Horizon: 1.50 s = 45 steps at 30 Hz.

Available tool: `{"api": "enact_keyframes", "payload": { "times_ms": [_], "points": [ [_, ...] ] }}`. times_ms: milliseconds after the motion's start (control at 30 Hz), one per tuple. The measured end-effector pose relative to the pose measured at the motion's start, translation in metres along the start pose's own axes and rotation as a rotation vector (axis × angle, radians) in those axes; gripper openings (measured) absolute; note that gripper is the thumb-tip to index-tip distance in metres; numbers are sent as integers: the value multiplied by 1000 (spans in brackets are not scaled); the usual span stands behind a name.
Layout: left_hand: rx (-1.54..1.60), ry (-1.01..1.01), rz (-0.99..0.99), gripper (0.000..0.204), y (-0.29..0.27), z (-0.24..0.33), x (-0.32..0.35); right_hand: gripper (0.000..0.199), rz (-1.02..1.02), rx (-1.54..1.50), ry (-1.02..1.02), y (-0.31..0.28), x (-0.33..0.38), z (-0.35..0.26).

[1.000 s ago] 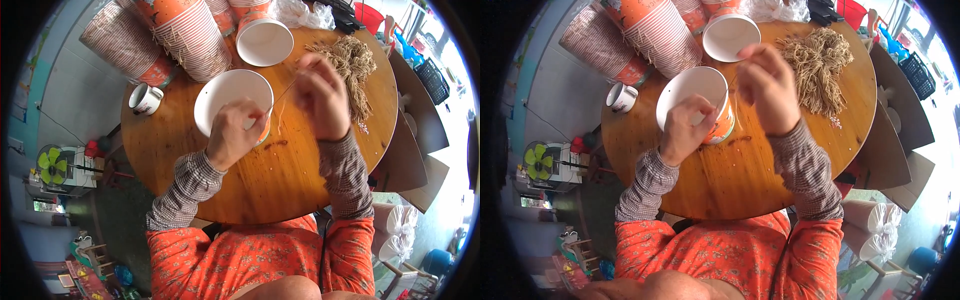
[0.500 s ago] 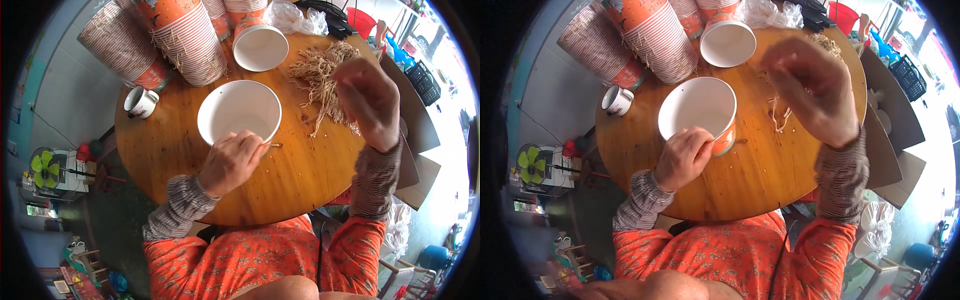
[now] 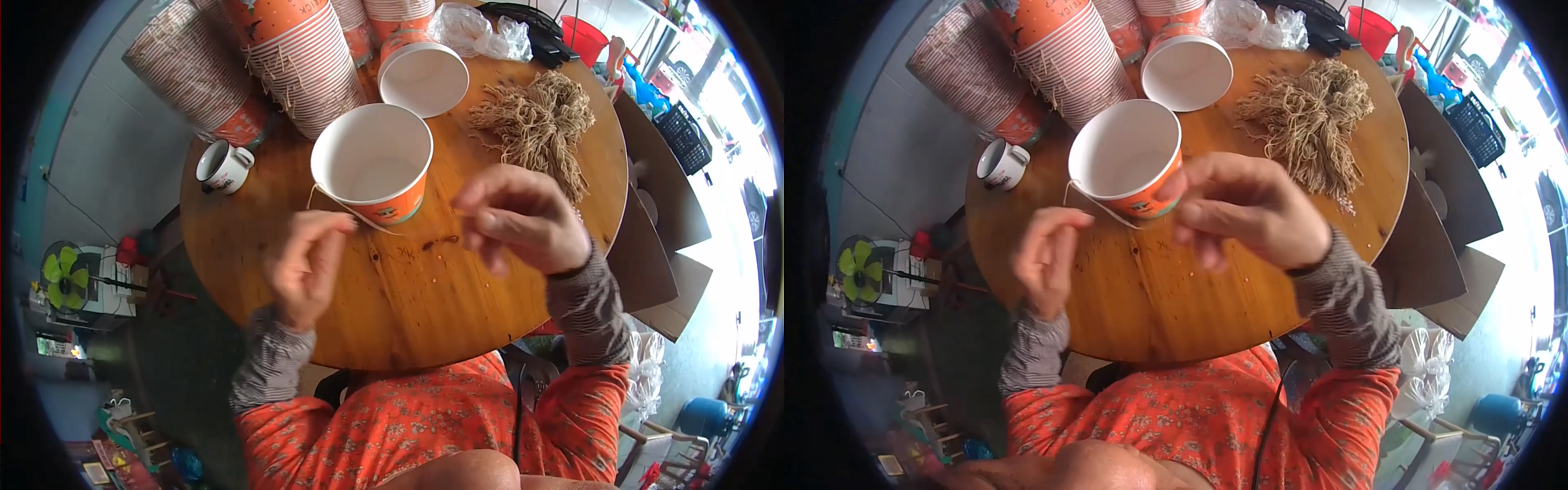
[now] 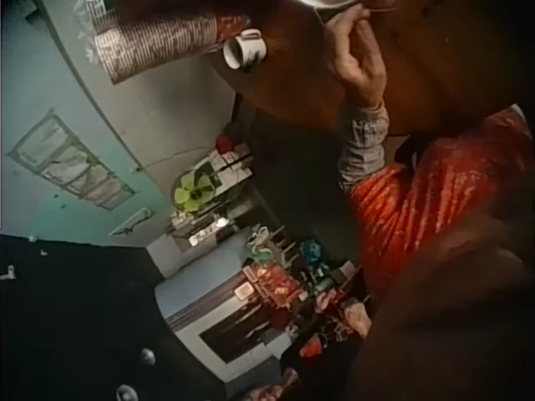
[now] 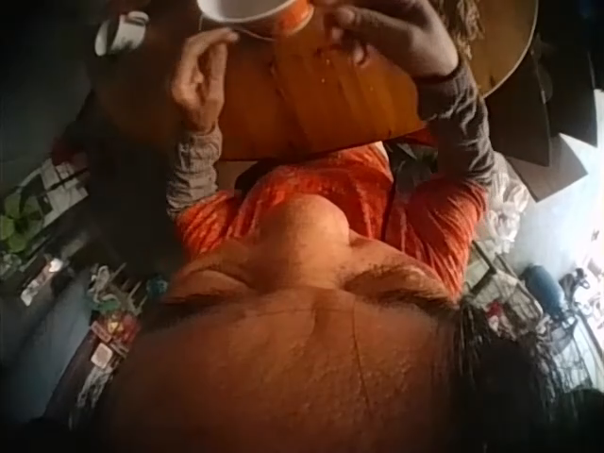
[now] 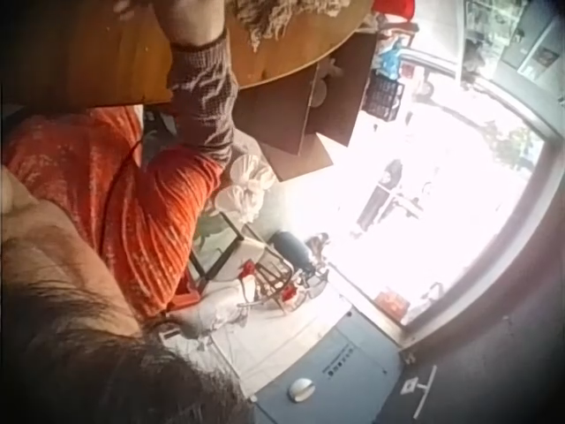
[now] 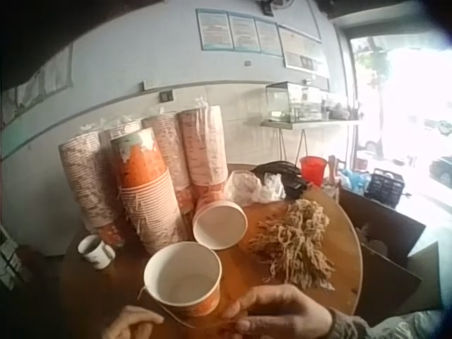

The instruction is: Tying a decorative or functional string around the top of paper containers.

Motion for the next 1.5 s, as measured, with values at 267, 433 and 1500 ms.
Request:
{"api": "enact_keyframes", "payload": {
  "times_ms": [267,433,1500],
  "points": [
    [1275,-598,-335,49,78,5,27,18,30,-549,-123,1,-34,54],
    [1130,-686,-401,34,79,5,34,18,134,-536,-162,-10,-22,62],
    [160,-71,-203,24,59,21,4,13,277,66,-57,0,6,98]
  ]
}}
Point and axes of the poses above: each hand's wrist, its own x-axis away from the middle knuckle, its own y-axis out of the palm, z = x × y, the point moved 1 cm from there along -x, towards the middle knuckle, and after that the axes turned 10 degrees about -x, right-handed, at the moved point
